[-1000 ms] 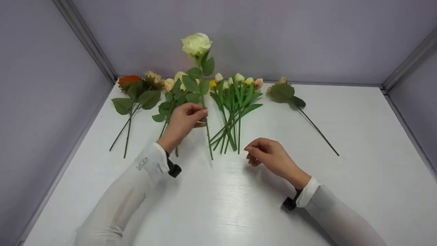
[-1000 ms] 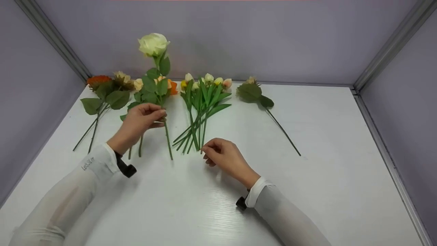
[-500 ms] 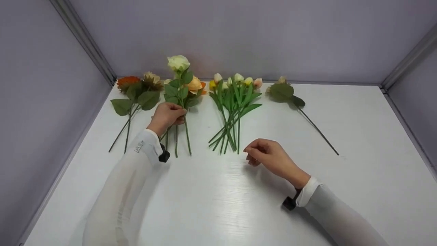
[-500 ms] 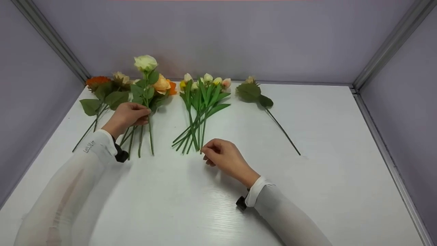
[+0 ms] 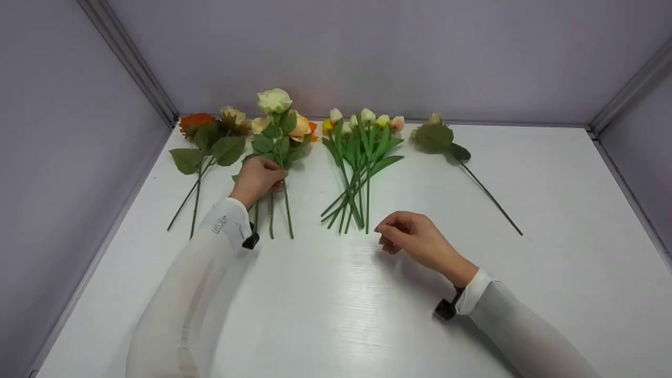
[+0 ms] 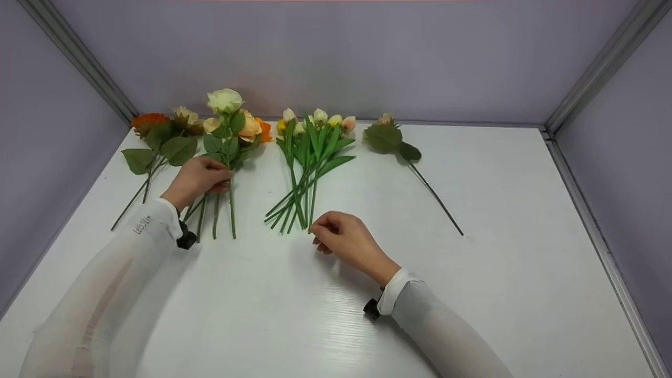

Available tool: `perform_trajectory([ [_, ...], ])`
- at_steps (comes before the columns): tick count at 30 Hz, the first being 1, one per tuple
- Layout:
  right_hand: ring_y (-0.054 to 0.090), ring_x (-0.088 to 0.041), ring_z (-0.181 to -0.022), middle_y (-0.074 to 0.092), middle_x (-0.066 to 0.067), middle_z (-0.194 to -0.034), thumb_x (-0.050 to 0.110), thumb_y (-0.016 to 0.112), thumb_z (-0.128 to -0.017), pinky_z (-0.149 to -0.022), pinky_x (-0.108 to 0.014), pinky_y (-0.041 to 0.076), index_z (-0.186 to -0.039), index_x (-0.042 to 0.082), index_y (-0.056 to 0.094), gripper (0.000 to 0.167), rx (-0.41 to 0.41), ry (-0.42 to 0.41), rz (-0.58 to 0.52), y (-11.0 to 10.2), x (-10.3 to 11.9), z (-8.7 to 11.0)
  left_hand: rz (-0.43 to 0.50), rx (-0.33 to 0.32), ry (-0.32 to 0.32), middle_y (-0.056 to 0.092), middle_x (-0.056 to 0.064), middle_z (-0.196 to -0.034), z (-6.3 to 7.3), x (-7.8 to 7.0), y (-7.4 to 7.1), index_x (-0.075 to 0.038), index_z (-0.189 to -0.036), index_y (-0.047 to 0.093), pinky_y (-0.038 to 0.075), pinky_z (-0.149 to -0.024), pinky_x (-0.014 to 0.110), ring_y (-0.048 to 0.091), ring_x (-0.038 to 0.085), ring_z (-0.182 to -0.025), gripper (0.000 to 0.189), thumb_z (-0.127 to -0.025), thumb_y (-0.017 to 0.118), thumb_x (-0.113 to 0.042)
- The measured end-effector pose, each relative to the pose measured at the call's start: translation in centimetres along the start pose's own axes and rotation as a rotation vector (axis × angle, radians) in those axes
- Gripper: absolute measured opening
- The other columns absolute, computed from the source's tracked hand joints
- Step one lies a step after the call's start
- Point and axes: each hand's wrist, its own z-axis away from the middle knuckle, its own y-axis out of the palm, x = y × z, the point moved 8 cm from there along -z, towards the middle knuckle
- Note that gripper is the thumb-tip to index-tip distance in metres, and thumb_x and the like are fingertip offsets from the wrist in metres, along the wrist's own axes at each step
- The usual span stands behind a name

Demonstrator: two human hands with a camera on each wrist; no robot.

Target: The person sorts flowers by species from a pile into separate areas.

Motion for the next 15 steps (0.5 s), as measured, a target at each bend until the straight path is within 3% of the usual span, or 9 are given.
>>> perform_trajectory([
  [4,0.071,-0.03,-0.083,0.071,-0.019,-0.094,0.028,0.068,-0.102,-0.075,-0.039,0.061,-0.109,-0.003,0.07,0.032,0.005,0.006,-0.002,-0.1,-0.1,-0.1,-0.046,-0.02,0.001,0.066,0.016,-0.116,0.1,-0.3,-0.3,0.001,-0.129,0.065,0.059,-0.088,0.039,0.071,0.021,-0.093,0.036,-0.1,0.069,-0.02],
  [7,0.071,-0.031,-0.085,0.072,-0.018,-0.094,0.028,0.067,-0.102,-0.076,-0.041,0.061,-0.11,-0.002,0.071,0.031,0.005,0.017,0.03,-0.5,-0.3,-0.2,-0.104,-0.052,0.038,0.068,0.017,-0.112,0.4,-0.8,-0.8,-0.001,-0.122,0.069,0.059,-0.087,0.043,0.071,0.026,-0.091,0.032,-0.1,0.07,-0.025],
  [12,0.069,-0.029,-0.089,0.074,-0.011,-0.098,0.029,0.065,-0.103,-0.076,-0.04,0.058,-0.113,0.005,0.075,0.028,-0.041,0.032,0.206,-3.1,-1.0,-0.7,-0.201,-0.129,0.197,0.067,0.014,-0.113,1.7,-3.1,-1.2,-0.008,-0.122,0.065,0.055,-0.084,0.046,0.066,0.031,-0.097,0.034,-0.102,0.065,-0.036],
  [15,0.067,-0.025,-0.091,0.074,-0.009,-0.105,0.028,0.063,-0.104,-0.074,-0.038,0.054,-0.117,0.008,0.075,0.027,-0.111,0.062,0.348,-6.7,-2.0,-1.1,-0.272,-0.14,0.319,0.064,0.005,-0.119,2.7,-5.0,0.4,-0.012,-0.129,0.063,0.053,-0.085,0.042,0.062,0.023,-0.104,0.037,-0.103,0.063,-0.039],
])
